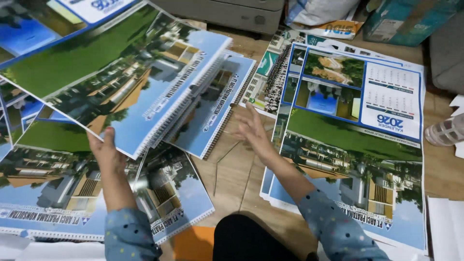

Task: The person is organizing and stacking printed calendars and white paper inserts on the floor of a print shop.

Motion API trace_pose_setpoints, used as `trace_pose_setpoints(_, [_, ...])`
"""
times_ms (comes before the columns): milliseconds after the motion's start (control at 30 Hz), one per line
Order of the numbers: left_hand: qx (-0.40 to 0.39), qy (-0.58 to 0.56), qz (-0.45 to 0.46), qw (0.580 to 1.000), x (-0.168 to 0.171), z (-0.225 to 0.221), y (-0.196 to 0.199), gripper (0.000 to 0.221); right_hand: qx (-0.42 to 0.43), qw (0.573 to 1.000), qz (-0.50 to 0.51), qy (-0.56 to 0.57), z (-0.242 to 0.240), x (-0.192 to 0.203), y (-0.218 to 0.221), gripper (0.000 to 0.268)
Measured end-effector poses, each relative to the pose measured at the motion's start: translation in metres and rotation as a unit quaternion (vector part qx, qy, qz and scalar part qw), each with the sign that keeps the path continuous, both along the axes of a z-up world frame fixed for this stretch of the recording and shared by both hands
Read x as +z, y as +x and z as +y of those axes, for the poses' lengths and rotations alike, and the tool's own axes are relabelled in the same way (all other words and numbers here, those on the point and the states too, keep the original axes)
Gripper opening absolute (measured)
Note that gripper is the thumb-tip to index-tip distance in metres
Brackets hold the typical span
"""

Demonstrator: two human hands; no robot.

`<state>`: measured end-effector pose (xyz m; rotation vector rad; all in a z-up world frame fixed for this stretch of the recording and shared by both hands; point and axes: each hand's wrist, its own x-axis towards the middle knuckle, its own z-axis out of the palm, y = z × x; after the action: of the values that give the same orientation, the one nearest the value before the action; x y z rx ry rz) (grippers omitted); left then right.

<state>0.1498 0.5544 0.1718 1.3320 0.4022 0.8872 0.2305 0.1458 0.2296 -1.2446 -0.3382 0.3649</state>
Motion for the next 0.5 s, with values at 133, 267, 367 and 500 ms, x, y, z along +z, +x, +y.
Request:
trace_pose_setpoints(133, [0.04,-0.051,0.097,0.993,0.0,0.025,0.025,0.039,-0.034,0.992,0.113,-0.055,-0.054,-0.059,-0.035,0.073])
trace_pose_setpoints(267, [0.057,-0.106,0.149,0.982,-0.037,0.066,0.033,0.034,-0.099,0.976,0.181,-0.068,-0.131,-0.093,-0.095,0.063])
trace_pose_setpoints(367, [0.068,-0.23,0.181,0.954,-0.054,0.099,0.04,0.019,-0.183,0.927,0.285,-0.16,-0.179,-0.08,-0.139,0.067])
trace_pose_setpoints(500, [0.041,-0.048,0.197,0.978,-0.073,0.106,0.064,0.024,-0.216,0.907,0.297,-0.208,-0.262,-0.121,-0.185,0.045])
